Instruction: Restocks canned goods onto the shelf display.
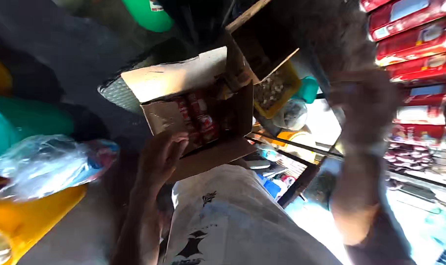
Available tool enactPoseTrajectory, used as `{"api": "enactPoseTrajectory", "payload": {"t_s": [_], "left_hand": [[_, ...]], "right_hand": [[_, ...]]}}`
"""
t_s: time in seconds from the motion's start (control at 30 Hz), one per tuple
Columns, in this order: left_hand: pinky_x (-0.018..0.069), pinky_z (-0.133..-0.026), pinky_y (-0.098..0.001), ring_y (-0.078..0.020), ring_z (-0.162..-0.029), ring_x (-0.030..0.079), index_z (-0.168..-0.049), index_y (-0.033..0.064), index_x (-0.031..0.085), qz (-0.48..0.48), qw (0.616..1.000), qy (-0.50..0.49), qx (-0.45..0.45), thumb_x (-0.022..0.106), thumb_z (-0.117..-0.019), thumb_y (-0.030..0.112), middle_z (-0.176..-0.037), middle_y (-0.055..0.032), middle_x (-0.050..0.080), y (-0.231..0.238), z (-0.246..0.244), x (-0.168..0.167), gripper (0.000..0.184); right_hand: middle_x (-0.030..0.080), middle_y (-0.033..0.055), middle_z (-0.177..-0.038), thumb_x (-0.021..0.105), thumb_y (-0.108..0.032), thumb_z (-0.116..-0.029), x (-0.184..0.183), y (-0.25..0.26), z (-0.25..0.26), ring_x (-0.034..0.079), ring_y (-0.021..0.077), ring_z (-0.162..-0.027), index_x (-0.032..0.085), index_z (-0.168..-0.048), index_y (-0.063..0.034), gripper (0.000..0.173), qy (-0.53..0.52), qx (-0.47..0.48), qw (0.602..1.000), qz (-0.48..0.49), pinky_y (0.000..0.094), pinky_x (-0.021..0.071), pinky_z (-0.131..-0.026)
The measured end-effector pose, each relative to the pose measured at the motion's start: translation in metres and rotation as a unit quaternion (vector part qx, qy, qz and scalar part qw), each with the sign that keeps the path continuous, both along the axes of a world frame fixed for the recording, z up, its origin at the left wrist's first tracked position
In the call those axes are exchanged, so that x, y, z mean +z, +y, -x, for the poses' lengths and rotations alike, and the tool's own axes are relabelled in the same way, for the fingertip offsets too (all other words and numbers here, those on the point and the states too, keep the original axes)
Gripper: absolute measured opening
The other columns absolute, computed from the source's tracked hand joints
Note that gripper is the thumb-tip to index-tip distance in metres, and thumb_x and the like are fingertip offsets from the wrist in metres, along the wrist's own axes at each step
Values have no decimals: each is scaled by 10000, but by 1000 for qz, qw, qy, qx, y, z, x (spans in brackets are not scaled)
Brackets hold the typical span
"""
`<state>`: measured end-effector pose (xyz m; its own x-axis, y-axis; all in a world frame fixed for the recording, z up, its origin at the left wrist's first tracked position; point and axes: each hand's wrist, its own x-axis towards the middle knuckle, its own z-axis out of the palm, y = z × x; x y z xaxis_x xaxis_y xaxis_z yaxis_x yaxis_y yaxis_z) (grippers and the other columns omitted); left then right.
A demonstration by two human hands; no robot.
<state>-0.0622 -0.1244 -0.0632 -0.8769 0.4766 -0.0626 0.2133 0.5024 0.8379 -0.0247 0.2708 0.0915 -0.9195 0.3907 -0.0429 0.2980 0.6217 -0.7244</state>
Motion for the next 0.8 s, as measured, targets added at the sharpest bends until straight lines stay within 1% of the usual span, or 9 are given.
{"api": "enactPoseTrajectory", "payload": {"t_s": [0.1, 0.23, 0.3, 0.4, 0.47, 0.53, 0.67, 0.73, 0.8], "left_hand": [[543, -978, -474, -228, -1083, 687, -1175, 57, 717, 24, 999, -10, -20, 577, -1033, 254, -1147, -114, 724, 13, -2, 8, 280], [553, -976, -422, -177, -1086, 688, -1178, 64, 711, 36, 999, -9, -6, 576, -1035, 246, -1146, -83, 731, 10, -16, 17, 268], [551, -971, -405, -146, -1075, 687, -1189, 80, 710, 47, 998, -25, 16, 568, -1039, 256, -1147, -60, 733, 2, -23, 22, 272], [570, -946, -358, -109, -1050, 690, -1178, 87, 714, 30, 997, -40, 55, 576, -1037, 268, -1136, -41, 735, -11, -37, 17, 268], [578, -922, -349, -112, -1034, 694, -1186, 90, 715, 26, 996, -46, 68, 575, -1038, 268, -1132, -43, 735, -20, -45, 12, 271], [571, -930, -363, -124, -1040, 694, -1181, 91, 720, 30, 996, -46, 71, 574, -1036, 271, -1131, -43, 736, -27, -47, 12, 273], [565, -958, -388, -146, -1060, 694, -1175, 73, 721, 16, 996, -39, 78, 578, -1035, 266, -1130, -57, 737, -38, -43, 14, 278], [579, -948, -366, -122, -1055, 696, -1185, 72, 711, -26, 991, -88, 100, 596, -1028, 258, -1138, -43, 734, -42, -39, 21, 269], [594, -913, -327, -102, -1007, 708, -1179, 56, 694, -120, 971, -147, 143, 608, -1018, 206, -1098, -22, 744, -36, -32, 30, 236]], "right_hand": [[670, 137, -1204, 609, -178, -999, -85, -77, 77, 722, 200, -957, 600, -1315, -20, 353, -93, 94, 979, 153, 405, 643, -800], [555, 281, -1406, 651, -185, -961, -218, -106, 133, 532, 436, -1321, 529, -1423, 24, 521, -332, 203, 919, -59, 632, 433, -1079], [548, 316, -1404, 620, -215, -998, -253, -109, 122, 505, 489, -1334, 561, -1386, 47, 472, -446, 226, 861, -93, 681, 400, -1077], [531, 298, -1420, 610, -154, -1018, -226, -121, 106, 491, 429, -1346, 539, -1391, 67, 440, -509, 171, 844, -6, 574, 373, -1127], [540, 310, -1404, 710, -156, -934, -201, -133, 108, 500, 447, -1334, 542, -1377, 83, 530, -551, 224, 800, -78, 607, 381, -1102], [464, 287, -1509, 701, -182, -956, -193, -144, 105, 428, 437, -1420, 465, -1464, 65, 613, -583, 290, 746, -143, 602, 340, -1149], [452, 302, -1511, 693, -236, -944, -257, -116, 56, 416, 496, -1404, 454, -1512, -1, 660, -424, 320, 826, -191, 691, 352, -1111], [512, 306, -1442, 713, -283, -936, -253, -111, 60, 493, 503, -1328, 506, -1458, 0, 629, -410, 328, 827, -202, 705, 419, -1044], [522, 333, -1399, 866, -229, -777, -223, -111, 71, 495, 530, -1300, 506, -1427, 49, 794, -388, 366, 808, -251, 709, 419, -1038]]}}
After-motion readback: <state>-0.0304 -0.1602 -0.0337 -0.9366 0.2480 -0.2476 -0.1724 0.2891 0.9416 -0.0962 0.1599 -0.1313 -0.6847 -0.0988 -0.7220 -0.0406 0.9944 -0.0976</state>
